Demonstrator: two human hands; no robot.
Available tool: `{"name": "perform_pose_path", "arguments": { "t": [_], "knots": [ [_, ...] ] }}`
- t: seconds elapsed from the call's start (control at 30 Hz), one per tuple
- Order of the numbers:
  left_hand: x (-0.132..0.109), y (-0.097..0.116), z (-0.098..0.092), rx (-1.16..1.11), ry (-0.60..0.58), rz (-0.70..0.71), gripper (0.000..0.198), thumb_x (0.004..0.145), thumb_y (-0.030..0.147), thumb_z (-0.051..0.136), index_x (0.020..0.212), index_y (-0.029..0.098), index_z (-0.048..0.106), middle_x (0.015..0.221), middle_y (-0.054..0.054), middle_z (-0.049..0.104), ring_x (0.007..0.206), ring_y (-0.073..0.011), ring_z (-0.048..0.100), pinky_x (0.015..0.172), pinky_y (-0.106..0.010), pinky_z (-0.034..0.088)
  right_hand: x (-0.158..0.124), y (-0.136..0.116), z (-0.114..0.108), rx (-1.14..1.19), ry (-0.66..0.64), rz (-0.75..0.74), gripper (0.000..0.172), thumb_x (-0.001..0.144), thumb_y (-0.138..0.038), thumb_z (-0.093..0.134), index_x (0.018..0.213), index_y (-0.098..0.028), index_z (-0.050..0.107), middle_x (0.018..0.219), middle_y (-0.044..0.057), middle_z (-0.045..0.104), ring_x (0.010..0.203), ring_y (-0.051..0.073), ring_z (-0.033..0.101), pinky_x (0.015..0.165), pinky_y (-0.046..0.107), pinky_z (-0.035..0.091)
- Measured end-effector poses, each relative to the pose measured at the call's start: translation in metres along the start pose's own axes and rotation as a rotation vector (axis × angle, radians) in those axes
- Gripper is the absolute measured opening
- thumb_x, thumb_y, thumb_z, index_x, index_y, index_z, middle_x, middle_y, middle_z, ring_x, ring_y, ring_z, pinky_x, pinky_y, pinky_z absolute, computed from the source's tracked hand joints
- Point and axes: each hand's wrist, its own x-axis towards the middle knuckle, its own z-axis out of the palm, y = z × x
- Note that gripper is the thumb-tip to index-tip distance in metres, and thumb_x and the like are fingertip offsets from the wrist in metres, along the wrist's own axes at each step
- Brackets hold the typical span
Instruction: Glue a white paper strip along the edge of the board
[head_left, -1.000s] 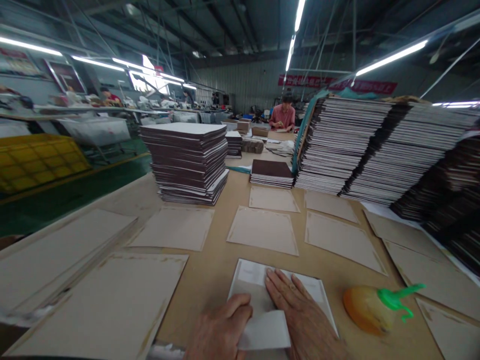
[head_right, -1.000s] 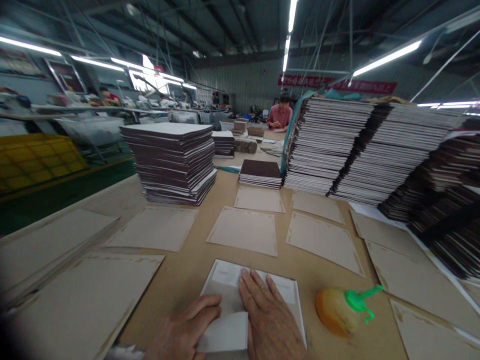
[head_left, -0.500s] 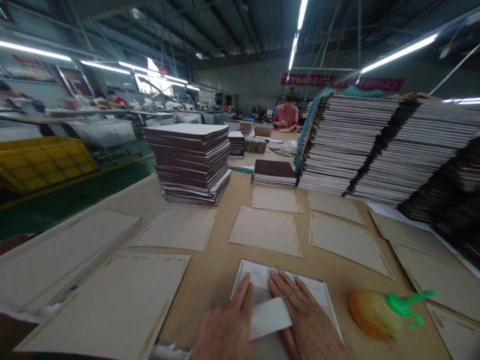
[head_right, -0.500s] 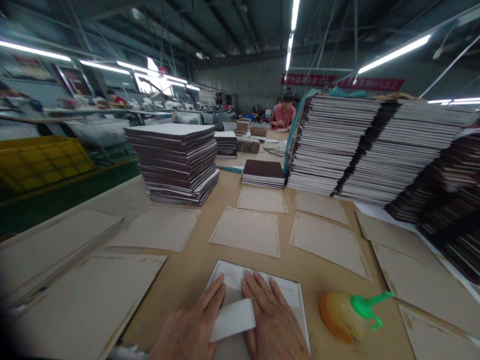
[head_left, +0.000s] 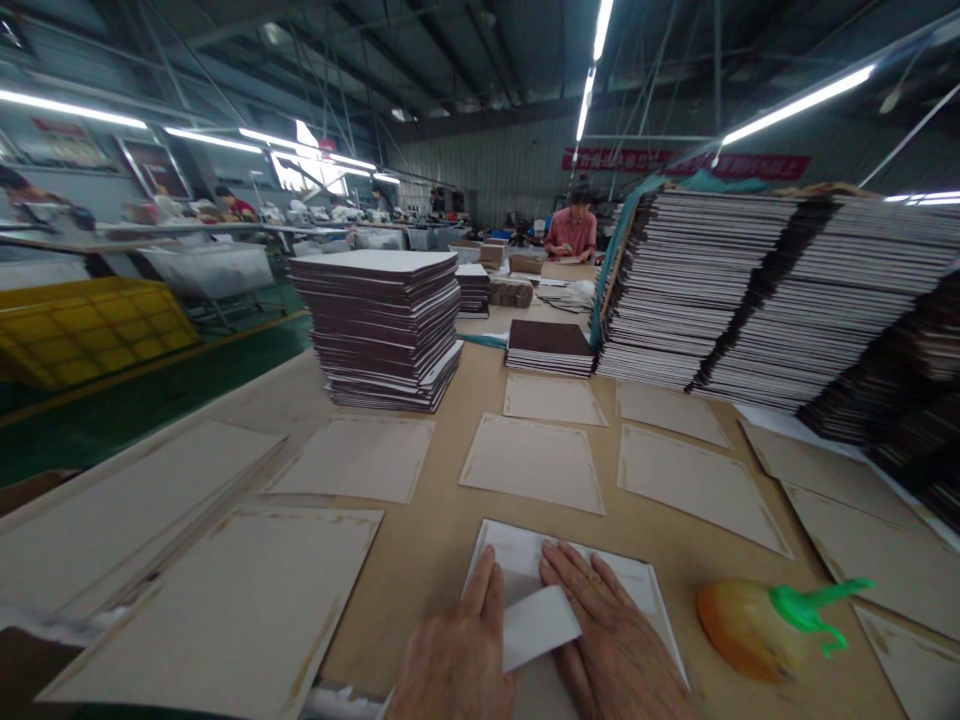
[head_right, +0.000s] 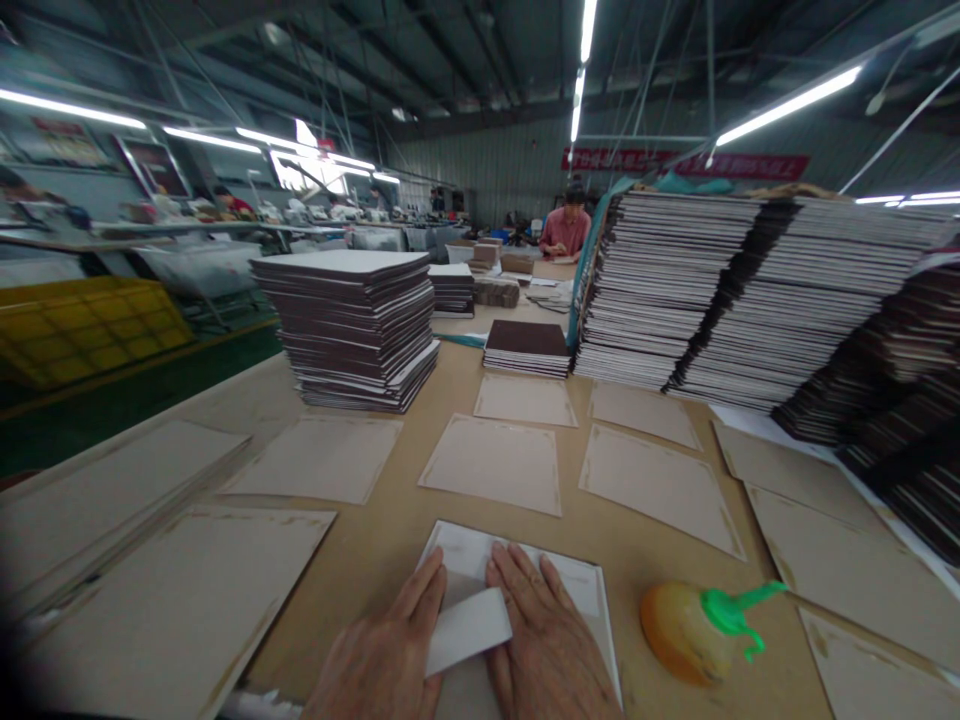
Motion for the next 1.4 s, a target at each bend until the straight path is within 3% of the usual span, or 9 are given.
{"name": "perform_pose_path", "arguments": {
  "t": [0.3, 0.47, 0.57, 0.77, 0.93, 1.07, 1.23, 1.3, 1.4],
  "knots": [
    [-0.003, -0.002, 0.006, -0.007, 0.069, -0.066, 0.078, 0.073, 0.012, 0.052, 0.147, 0.01, 0.028, 0.157, -0.013, 0.02, 0.116, -0.03, 0.058, 0.095, -0.04, 0.051, -0.001, -0.003, 0.001, 0.014, 0.036, 0.072, 0.052, 0.087, -0.014, 0.043, 0.138, -0.006, 0.044, 0.145, 0.012, 0.035, 0.132, 0.026, 0.036, 0.1, 0.05, 0.047],
    [0.003, -0.005, 0.008, -0.008, 0.073, 0.116, 0.09, 0.067, 0.007, 0.05, 0.151, 0.017, 0.018, 0.158, -0.001, 0.003, 0.115, -0.0257, 0.059, 0.097, -0.038, 0.051, -0.001, -0.005, -0.003, 0.061, 0.036, 0.109, 0.057, 0.083, -0.009, 0.042, 0.14, -0.006, 0.043, 0.148, 0.01, 0.032, 0.137, 0.027, 0.027, 0.106, 0.054, 0.039],
    [0.007, -0.005, 0.003, 0.017, 0.029, 0.2, 0.086, 0.068, 0.01, 0.05, 0.149, 0.017, 0.023, 0.158, 0.001, 0.011, 0.109, -0.0255, 0.063, 0.098, -0.039, 0.051, 0.001, -0.008, -0.011, 0.097, -0.04, 0.141, 0.057, 0.085, -0.011, 0.045, 0.142, -0.011, 0.043, 0.149, 0.007, 0.031, 0.138, 0.025, 0.024, 0.11, 0.052, 0.033],
    [0.01, -0.004, -0.001, 0.122, 0.046, 0.179, 0.079, 0.071, 0.008, 0.046, 0.148, 0.012, 0.025, 0.157, -0.004, 0.017, 0.108, -0.028, 0.064, 0.096, -0.046, 0.052, 0.002, -0.01, -0.023, 0.209, -0.149, 0.273, 0.058, 0.092, -0.023, 0.052, 0.146, -0.011, 0.034, 0.152, 0.008, 0.023, 0.14, 0.022, 0.019, 0.116, 0.044, 0.021],
    [0.008, -0.002, 0.0, 0.157, 0.069, 0.159, 0.076, 0.073, 0.008, 0.044, 0.147, 0.009, 0.026, 0.157, -0.007, 0.016, 0.105, -0.0292, 0.065, 0.092, -0.047, 0.053, -0.018, -0.006, -0.018, 0.169, -0.167, 0.436, 0.067, 0.094, -0.04, 0.056, 0.144, -0.002, 0.035, 0.15, 0.016, 0.022, 0.138, 0.033, 0.02, 0.112, 0.052, 0.029],
    [0.004, -0.002, -0.003, 0.11, 0.146, 0.132, 0.07, 0.075, 0.009, 0.044, 0.144, 0.005, 0.033, 0.156, -0.014, 0.02, 0.106, -0.029, 0.064, 0.093, -0.044, 0.052, -0.04, -0.001, -0.006, -0.012, -0.018, 0.58, 0.066, 0.093, -0.043, 0.054, 0.136, 0.006, 0.044, 0.145, 0.025, 0.029, 0.134, 0.041, 0.027, 0.105, 0.059, 0.037],
    [-0.002, -0.014, 0.003, 0.037, 0.164, 0.085, 0.061, 0.078, 0.01, 0.046, 0.14, 0.013, 0.042, 0.155, -0.008, 0.029, 0.113, -0.0248, 0.061, 0.1, -0.04, 0.047, -0.067, -0.003, -0.008, -0.085, 0.25, 0.364, 0.05, 0.097, -0.034, 0.046, 0.135, -0.001, 0.047, 0.141, 0.023, 0.039, 0.128, 0.039, 0.039, 0.096, 0.055, 0.049],
    [-0.006, -0.02, 0.008, 0.027, 0.174, 0.104, 0.06, 0.079, 0.008, 0.045, 0.139, 0.016, 0.043, 0.153, -0.006, 0.033, 0.115, -0.0232, 0.06, 0.1, -0.039, 0.047, -0.078, -0.007, -0.01, -0.033, 0.245, 0.271, 0.048, 0.098, -0.031, 0.047, 0.141, -0.009, 0.043, 0.143, 0.017, 0.04, 0.129, 0.034, 0.039, 0.097, 0.047, 0.05],
    [-0.011, -0.027, 0.016, 0.033, 0.169, 0.149, 0.059, 0.079, 0.006, 0.043, 0.137, 0.019, 0.047, 0.151, -0.004, 0.038, 0.116, -0.0223, 0.059, 0.101, -0.037, 0.047, -0.089, -0.012, -0.009, 0.063, 0.13, 0.232, 0.053, 0.096, -0.032, 0.054, 0.145, -0.019, 0.04, 0.143, 0.01, 0.041, 0.128, 0.031, 0.041, 0.099, 0.04, 0.049]
  ]
}}
